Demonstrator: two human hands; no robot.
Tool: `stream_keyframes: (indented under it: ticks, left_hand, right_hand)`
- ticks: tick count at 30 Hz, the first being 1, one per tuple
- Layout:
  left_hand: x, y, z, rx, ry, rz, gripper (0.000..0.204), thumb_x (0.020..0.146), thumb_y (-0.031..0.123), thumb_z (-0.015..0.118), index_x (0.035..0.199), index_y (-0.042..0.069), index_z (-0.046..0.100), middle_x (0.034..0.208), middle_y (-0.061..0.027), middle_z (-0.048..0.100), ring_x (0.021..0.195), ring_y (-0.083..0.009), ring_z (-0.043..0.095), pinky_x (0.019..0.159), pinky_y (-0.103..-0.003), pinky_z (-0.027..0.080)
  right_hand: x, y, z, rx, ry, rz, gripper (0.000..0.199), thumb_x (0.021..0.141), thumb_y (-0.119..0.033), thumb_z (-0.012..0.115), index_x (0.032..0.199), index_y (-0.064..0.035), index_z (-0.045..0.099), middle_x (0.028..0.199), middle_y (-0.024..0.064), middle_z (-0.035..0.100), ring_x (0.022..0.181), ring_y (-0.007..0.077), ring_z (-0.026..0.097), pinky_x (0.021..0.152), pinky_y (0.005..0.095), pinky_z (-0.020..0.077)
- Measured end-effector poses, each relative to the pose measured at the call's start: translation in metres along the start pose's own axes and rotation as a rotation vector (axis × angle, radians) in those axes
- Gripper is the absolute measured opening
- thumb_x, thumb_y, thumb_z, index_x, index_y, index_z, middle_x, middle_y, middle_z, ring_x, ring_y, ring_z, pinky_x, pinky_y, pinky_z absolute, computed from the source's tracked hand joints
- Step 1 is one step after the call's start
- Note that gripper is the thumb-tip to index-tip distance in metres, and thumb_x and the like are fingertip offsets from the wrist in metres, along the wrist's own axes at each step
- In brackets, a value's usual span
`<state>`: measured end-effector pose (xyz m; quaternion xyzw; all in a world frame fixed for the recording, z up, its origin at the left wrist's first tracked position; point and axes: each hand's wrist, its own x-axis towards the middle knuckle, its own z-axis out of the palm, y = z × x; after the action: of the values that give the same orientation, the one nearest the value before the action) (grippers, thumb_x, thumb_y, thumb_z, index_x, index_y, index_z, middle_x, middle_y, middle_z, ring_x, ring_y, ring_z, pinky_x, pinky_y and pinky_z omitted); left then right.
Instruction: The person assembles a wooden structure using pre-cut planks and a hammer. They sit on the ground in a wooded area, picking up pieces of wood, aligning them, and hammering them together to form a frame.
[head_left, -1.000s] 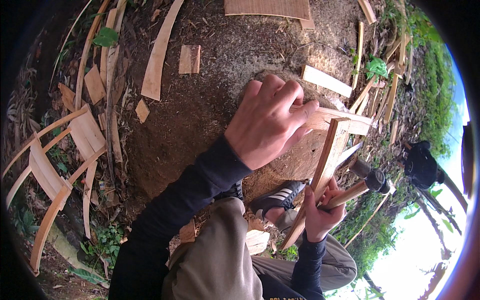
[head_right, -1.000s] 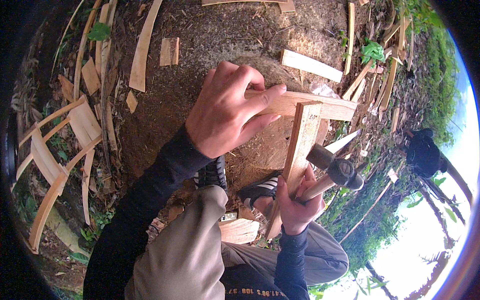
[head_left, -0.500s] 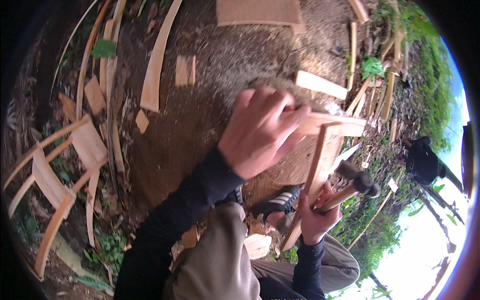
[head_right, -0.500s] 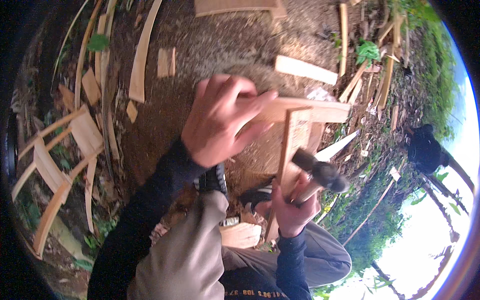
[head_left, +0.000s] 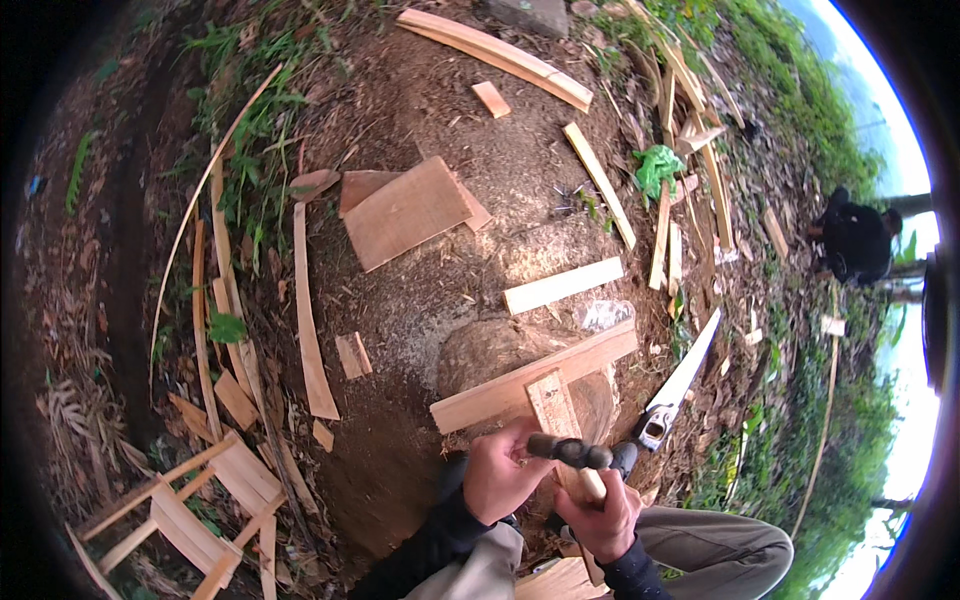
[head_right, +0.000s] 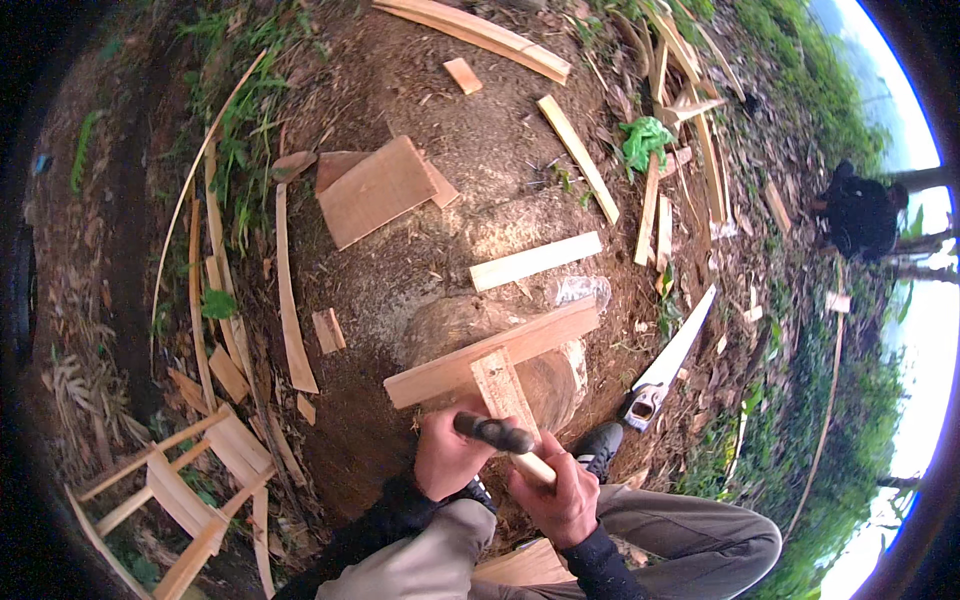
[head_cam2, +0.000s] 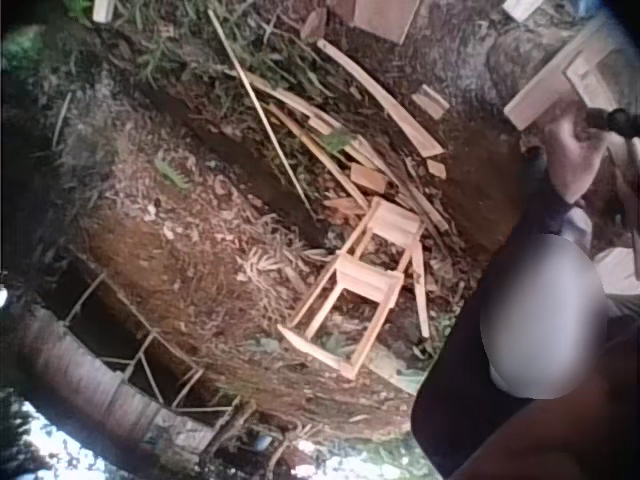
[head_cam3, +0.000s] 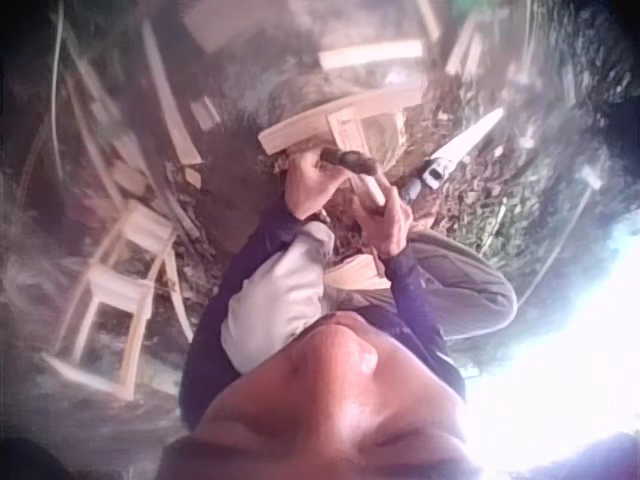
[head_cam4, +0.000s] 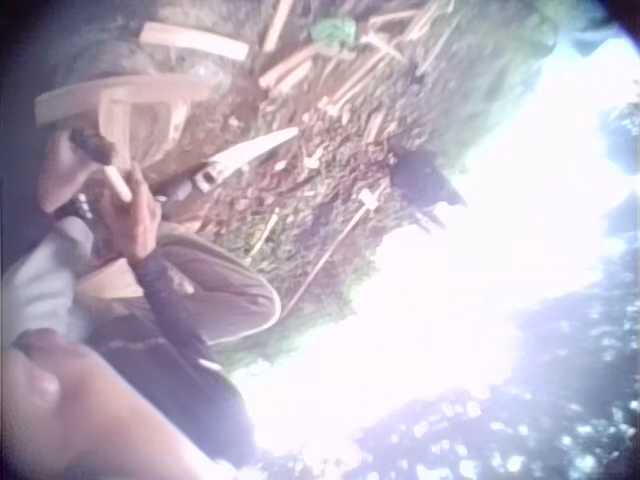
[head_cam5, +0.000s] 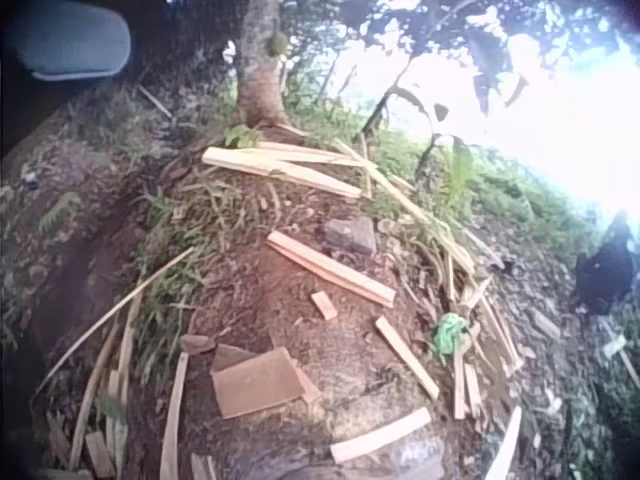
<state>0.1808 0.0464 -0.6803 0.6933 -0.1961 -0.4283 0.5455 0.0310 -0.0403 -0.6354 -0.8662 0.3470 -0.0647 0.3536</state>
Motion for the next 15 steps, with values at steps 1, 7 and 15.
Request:
stream_keyframes:
  ticks: [1,7,15]
  left_hand:
    - [0.001,-0.004,0.003,-0.036,0.021,0.003,0.021,0.086,0.012,0.073,0.1,-0.001,0.067,0.078,-0.0038,0.07,0.074,-0.0069,0.063,0.062,-0.024,0.051]
    - [0.002,-0.005,0.011,-0.023,0.021,-0.156,0.017,0.09,0.015,0.07,0.096,0.0,0.067,0.076,0.0,0.066,0.065,-0.0038,0.058,0.057,-0.022,0.047]
    - [0.001,-0.015,0.012,-0.149,0.022,-0.119,0.02,0.092,0.018,0.067,0.101,0.001,0.066,0.075,-0.0022,0.066,0.066,-0.0063,0.061,0.058,-0.024,0.048]
  right_hand:
    - [0.001,0.005,0.002,0.012,0.018,-0.047,0.035,0.07,-0.009,0.081,0.09,0.0,0.054,0.104,0.0224,0.068,0.069,0.0301,0.07,0.062,0.0354,0.0566]
    - [0.003,0.012,0.003,0.009,0.031,-0.151,0.036,0.067,-0.007,0.081,0.084,-0.0002,0.05,0.109,0.0226,0.067,0.069,0.0278,0.068,0.059,0.0352,0.056]
    - [0.004,0.006,0.003,0.014,0.024,-0.139,0.041,0.069,-0.011,0.083,0.095,0.0032,0.055,0.106,0.0207,0.068,0.071,0.0263,0.069,0.059,0.0349,0.0568]
